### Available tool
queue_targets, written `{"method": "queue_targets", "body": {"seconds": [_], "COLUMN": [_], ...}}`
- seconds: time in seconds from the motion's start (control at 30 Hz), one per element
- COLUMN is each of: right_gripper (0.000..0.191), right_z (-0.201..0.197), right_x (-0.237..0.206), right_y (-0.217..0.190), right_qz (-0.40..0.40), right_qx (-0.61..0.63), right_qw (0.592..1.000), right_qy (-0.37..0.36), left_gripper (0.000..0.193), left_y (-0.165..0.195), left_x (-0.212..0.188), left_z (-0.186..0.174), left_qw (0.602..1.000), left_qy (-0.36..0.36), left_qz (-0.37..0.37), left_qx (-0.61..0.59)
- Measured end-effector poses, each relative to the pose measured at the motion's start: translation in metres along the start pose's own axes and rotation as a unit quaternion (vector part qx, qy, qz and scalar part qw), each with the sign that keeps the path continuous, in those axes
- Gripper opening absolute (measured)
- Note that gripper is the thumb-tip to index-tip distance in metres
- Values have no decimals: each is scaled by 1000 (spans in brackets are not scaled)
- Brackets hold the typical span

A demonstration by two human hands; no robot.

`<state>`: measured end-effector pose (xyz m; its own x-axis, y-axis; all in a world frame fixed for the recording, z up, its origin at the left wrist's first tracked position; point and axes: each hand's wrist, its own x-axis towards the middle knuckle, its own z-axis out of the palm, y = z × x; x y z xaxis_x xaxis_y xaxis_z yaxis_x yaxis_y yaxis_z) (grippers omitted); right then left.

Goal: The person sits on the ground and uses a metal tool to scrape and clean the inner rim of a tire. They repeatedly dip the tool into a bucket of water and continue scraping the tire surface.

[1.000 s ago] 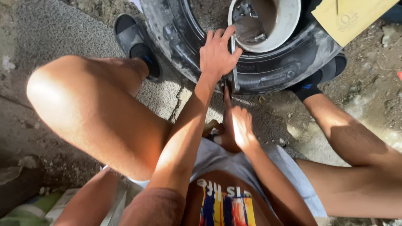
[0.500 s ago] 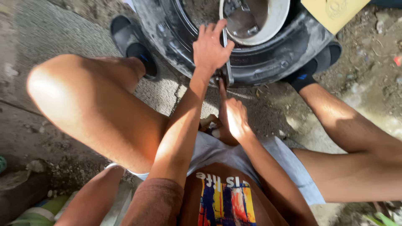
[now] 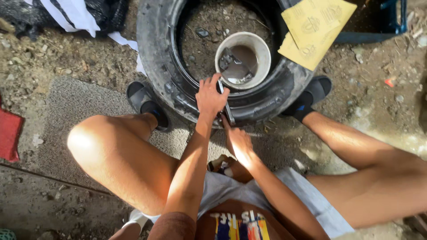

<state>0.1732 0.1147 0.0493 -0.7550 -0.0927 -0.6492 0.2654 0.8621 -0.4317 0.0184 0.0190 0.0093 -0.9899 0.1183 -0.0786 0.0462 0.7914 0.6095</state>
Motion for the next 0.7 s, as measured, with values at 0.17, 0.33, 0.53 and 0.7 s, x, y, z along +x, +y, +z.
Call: {"method": "queue_targets", "body": {"seconds": [0.17, 0.33, 0.53, 0.7], "right_gripper": [90, 78, 88, 110], "right_z": [4, 6, 5, 2], "right_x": [8, 9, 0, -12], "right_y": [1, 3, 3, -1], "right_qz": [0, -22, -16, -48], "right_qx": [-59, -54, -78, -94], "right_qw": [998, 998, 997, 994], "right_qy": [-9, 16, -10, 26], "left_gripper": [52, 53, 53, 53], "left_y": [1, 3, 5, 5], "left_x": [-2, -3, -3, -5], "left_z": [-2, -4, -5, -5], "left_qw": [1000, 1000, 1000, 1000], "left_qy": [-10, -3, -4, 7], "left_qz": [-25, -16, -19, -14], "left_qx": [4, 13, 11, 14]}}
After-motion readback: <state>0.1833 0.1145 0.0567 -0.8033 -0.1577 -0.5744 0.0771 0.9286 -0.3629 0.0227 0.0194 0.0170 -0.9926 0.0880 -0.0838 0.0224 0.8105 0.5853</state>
